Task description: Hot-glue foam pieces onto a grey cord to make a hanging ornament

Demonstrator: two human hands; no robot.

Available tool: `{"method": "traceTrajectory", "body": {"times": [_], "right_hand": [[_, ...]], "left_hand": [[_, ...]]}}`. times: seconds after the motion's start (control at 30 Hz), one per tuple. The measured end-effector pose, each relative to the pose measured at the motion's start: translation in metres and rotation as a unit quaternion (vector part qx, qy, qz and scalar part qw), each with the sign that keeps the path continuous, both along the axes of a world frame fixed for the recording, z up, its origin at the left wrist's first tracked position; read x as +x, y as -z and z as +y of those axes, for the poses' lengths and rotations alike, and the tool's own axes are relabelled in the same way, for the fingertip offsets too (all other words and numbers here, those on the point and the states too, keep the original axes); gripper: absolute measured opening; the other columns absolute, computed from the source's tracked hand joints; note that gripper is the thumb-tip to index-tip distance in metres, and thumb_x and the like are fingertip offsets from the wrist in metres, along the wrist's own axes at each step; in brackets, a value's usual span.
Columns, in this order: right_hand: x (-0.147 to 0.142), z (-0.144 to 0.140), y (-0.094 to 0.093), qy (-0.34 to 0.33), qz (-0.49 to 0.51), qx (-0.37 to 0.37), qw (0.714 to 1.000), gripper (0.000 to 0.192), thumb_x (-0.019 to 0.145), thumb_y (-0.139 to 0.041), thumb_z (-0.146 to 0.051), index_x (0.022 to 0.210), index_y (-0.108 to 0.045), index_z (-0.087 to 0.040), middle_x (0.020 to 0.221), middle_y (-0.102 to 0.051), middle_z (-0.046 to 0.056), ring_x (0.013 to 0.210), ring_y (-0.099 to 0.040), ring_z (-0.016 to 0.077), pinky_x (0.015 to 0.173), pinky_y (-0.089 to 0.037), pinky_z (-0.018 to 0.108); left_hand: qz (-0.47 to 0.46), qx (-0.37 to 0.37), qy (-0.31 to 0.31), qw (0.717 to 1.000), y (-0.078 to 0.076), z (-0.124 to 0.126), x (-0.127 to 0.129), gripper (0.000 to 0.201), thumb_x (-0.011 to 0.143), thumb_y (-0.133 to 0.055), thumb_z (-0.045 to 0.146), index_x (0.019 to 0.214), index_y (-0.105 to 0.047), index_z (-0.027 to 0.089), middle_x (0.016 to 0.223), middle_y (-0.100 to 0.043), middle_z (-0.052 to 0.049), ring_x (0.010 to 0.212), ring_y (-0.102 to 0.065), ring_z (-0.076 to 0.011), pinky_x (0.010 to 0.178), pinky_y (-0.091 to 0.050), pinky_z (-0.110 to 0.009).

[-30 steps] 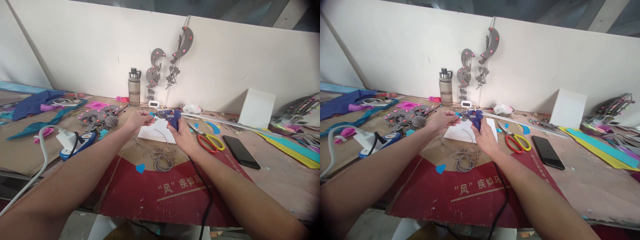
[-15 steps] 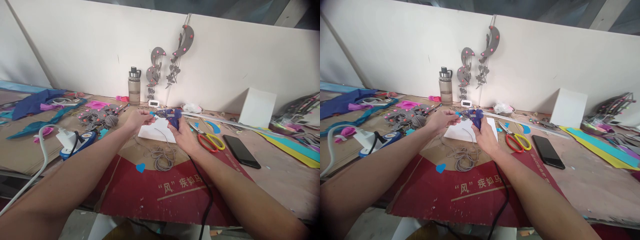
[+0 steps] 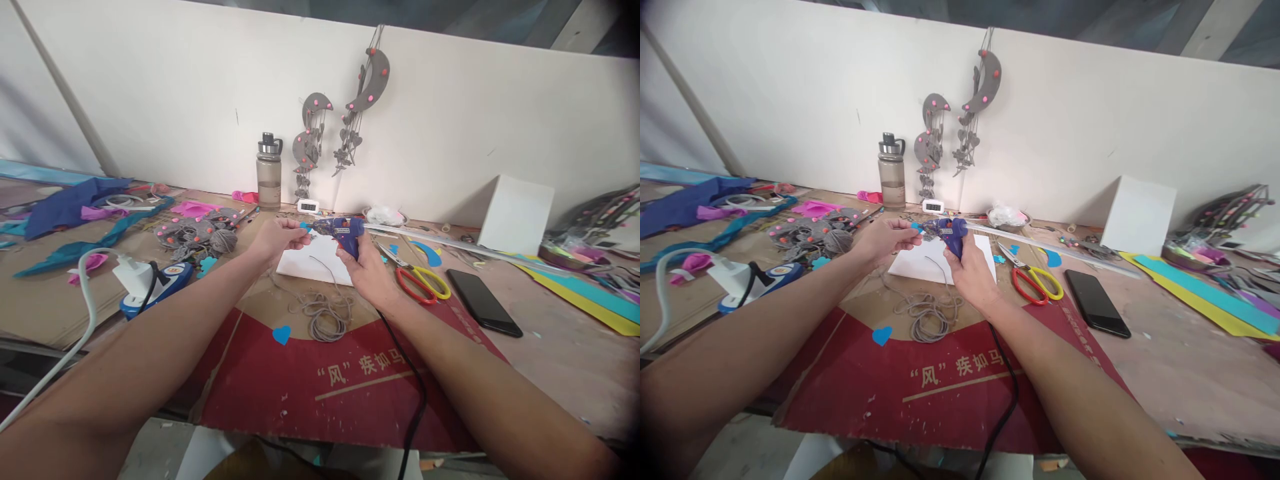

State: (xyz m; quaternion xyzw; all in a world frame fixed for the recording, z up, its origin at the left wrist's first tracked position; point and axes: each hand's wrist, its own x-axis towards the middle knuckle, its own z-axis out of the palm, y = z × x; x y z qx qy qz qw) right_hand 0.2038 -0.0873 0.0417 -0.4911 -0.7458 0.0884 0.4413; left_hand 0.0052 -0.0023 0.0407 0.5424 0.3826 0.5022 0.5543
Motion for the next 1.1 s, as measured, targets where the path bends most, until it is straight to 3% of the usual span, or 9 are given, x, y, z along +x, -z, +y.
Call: {"method": "traceTrajectory", "body": {"times": [1.1], "right_hand": [[-0.0006,-0.0020,-0.0020,0.020,-0.005,-0.010,1.000,0.052,0.087,-0.045,-0.032,0.136,-0.036,-0.016,0.117,-0.061,0.015,0.115,-0.053,0.0300,0.095,-0.043,0.049]], "left_hand": [[0.000,-0.001,0.001,1.000,-0.0020,-0.0018,0.0006,0.013,0.072,-0.073,0.016,0.073,-0.061,0.011,0.070,-0.069,-0.009,0.064,-0.065,-0.0138,0.063,-0.050,-0.027]]}}
